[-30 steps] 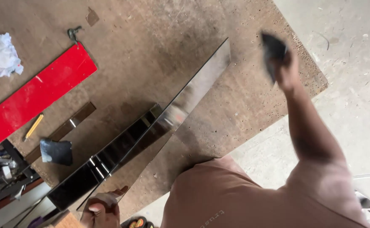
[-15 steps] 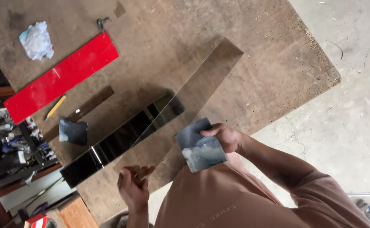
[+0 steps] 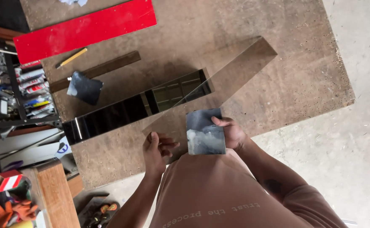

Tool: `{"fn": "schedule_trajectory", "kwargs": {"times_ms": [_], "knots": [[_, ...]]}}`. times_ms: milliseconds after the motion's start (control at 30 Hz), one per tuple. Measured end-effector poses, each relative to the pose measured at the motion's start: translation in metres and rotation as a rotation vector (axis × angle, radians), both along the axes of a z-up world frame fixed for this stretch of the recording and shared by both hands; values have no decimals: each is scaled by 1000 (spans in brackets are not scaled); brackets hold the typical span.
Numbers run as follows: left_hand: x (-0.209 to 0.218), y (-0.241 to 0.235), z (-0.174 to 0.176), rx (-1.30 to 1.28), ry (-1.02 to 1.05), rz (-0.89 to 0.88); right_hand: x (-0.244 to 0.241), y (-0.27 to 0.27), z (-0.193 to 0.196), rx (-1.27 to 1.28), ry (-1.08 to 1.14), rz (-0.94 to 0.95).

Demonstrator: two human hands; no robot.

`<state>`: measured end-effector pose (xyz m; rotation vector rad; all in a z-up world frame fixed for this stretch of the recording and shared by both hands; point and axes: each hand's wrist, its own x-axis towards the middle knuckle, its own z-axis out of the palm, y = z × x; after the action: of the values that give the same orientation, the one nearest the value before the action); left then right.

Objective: The person is sanding the sharp edges of glass strips using sandpaper to smooth them.

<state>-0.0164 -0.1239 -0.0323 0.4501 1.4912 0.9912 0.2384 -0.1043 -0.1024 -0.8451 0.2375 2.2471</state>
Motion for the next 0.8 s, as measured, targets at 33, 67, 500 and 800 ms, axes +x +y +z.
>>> {"fn": "schedule_trajectory", "kwargs": {"times_ms": [33,67,500,800], "knots": [[-2,0,-2,23,-51,-27,2,-2,-7,9,-21,-21],[-3,0,-4,46,-102,-53,4,-3,-13,17,-43,-42],[-58,48,62,1342,1369,-1260,18,2,43,-55,-210,-31],[-20,97,69,1518,1274,-1643,30,-1,55,-110,-159,-85]]}}
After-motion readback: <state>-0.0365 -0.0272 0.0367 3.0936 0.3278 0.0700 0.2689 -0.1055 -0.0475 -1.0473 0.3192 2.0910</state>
